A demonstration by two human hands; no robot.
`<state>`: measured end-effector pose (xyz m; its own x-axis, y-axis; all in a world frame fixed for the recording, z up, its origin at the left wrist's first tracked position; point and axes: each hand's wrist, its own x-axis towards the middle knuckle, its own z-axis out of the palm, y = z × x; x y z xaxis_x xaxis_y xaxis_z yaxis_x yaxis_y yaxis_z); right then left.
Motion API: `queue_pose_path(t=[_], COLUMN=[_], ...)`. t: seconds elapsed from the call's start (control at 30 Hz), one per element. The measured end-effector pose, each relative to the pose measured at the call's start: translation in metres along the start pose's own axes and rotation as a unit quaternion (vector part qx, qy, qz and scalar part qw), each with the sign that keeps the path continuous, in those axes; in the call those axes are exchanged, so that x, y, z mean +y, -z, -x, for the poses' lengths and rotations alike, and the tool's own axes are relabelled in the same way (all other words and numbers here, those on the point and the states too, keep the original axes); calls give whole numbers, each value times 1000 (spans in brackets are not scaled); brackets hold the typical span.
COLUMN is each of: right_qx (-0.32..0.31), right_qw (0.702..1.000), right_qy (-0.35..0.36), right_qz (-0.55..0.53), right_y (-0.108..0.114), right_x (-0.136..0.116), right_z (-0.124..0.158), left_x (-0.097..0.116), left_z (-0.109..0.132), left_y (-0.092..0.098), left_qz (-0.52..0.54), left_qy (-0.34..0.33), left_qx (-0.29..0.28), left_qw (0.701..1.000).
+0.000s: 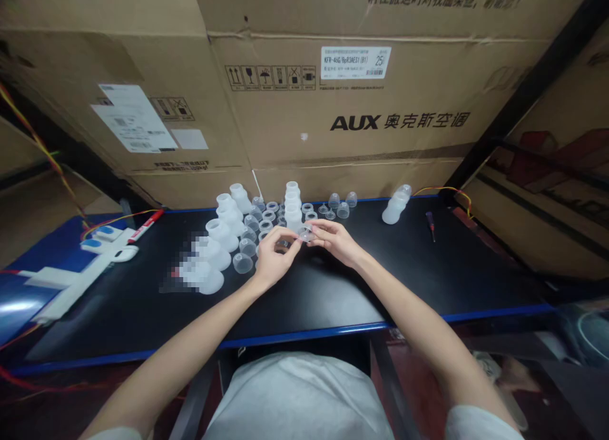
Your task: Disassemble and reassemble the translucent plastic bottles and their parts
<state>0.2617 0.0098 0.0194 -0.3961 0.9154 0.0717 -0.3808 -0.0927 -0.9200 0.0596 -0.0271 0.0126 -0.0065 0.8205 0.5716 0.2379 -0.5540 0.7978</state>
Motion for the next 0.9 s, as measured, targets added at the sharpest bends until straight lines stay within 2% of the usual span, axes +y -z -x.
queue_pose_path(t=[0.1, 0.23, 0.37, 0.53, 0.73, 0.9], right_qx=[-2, 4, 0, -42, -68, -69], right_qw=[1000, 1000, 1000, 999, 992, 974], right_qy=[2, 11, 1, -2, 37, 70], right_qz=[0, 2, 1, 13, 104, 203], right_y=[-1, -2, -1, -1, 0, -4], right_x=[-1, -2, -1, 3, 2, -2], right_z=[1, 1, 1, 2, 2, 9], left_x=[-2, -3, -4, -6, -6, -1], left_z=[-2, -3, -4, -3, -1, 0], left_y=[0, 1, 2, 0, -4, -4], left_qz=[17, 40, 39, 20, 36, 63], left_qy=[14, 41, 40, 31, 44, 87], left_qx=[4, -21, -29, -5, 41, -26], left_qw=[1000, 998, 998, 999, 998, 994])
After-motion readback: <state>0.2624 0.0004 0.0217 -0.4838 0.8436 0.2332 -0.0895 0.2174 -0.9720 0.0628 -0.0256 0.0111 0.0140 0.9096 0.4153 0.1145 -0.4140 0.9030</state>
